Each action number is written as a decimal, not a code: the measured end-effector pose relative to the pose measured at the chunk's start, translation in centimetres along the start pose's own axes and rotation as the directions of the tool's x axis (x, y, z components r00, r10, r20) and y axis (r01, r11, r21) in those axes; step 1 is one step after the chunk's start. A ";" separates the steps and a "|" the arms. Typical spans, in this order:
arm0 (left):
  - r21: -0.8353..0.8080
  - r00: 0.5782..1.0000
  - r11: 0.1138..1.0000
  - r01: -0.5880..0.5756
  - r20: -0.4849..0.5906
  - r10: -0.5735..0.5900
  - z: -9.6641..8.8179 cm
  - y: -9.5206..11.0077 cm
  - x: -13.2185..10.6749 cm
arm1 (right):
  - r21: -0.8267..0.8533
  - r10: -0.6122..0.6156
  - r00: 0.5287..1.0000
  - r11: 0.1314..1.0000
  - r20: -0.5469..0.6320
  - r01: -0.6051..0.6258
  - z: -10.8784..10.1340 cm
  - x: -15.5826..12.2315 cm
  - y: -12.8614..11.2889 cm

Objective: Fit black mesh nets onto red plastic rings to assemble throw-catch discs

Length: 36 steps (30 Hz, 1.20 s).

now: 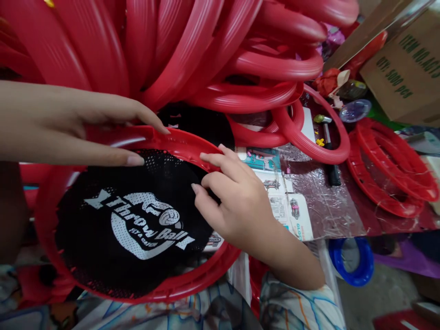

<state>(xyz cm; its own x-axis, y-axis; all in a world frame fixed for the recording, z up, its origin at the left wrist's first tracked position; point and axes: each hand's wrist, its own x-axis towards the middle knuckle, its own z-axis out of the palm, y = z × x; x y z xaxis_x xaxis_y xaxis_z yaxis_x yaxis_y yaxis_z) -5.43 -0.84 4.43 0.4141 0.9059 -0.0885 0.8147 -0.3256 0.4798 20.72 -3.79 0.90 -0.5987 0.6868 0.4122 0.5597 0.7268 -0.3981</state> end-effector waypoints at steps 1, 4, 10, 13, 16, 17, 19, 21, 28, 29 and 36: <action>0.009 1.000 1.000 -0.012 0.027 0.012 0.0 0.4 0.0 | 0.045 0.009 1.000 0.999 0.011 -0.010 -0.1 0.1 0.0; -0.030 0.998 0.997 -0.064 0.014 0.064 0.4 1.2 0.5 | 0.112 0.026 1.000 0.993 0.013 -0.027 -0.1 0.3 0.1; -0.120 0.984 0.977 -0.175 -0.058 0.169 2.7 0.9 2.2 | 0.128 0.087 0.995 0.989 -0.058 -0.079 0.5 0.4 0.5; -0.171 0.995 0.981 -0.094 -0.034 0.089 3.0 1.4 2.2 | 0.099 0.091 0.992 0.992 -0.083 -0.083 0.6 0.4 0.5; -0.228 0.998 0.972 -0.055 -0.004 0.055 2.7 1.9 2.2 | 0.051 0.095 0.989 0.995 -0.111 -0.090 0.6 0.5 0.5; -0.245 0.999 0.968 -0.047 -0.010 0.046 2.6 2.0 2.2 | 0.034 0.092 0.988 0.996 -0.124 -0.088 0.6 0.6 0.5; -0.272 1.000 0.962 -0.025 -0.014 0.023 2.6 2.2 2.2 | 0.005 0.081 0.986 0.997 -0.147 -0.081 0.7 0.6 0.6; -0.284 1.000 0.959 -0.006 -0.018 0.001 2.7 2.3 2.3 | -0.015 0.074 0.984 0.997 -0.161 -0.077 0.7 0.6 0.7; -0.276 0.995 0.961 -0.005 -0.100 -0.023 3.6 2.9 2.2 | -0.069 0.049 0.978 0.996 -0.203 -0.064 1.0 0.7 1.0; -0.277 0.994 0.961 -0.009 -0.107 -0.022 3.7 2.9 2.2 | -0.074 0.050 0.978 0.995 -0.202 -0.067 1.0 0.7 1.0; -0.233 0.990 0.972 -0.001 -0.138 -0.032 3.9 3.1 2.2 | -0.119 0.047 0.970 0.990 -0.240 -0.077 1.3 0.7 1.2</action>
<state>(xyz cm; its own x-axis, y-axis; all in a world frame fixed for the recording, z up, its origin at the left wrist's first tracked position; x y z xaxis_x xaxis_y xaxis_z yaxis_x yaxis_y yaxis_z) -0.40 -0.91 2.27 0.3279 0.9446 0.0174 0.6972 -0.2544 0.6702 20.24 -2.42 -0.35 -0.4169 0.7016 0.5779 0.6685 0.6674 -0.3281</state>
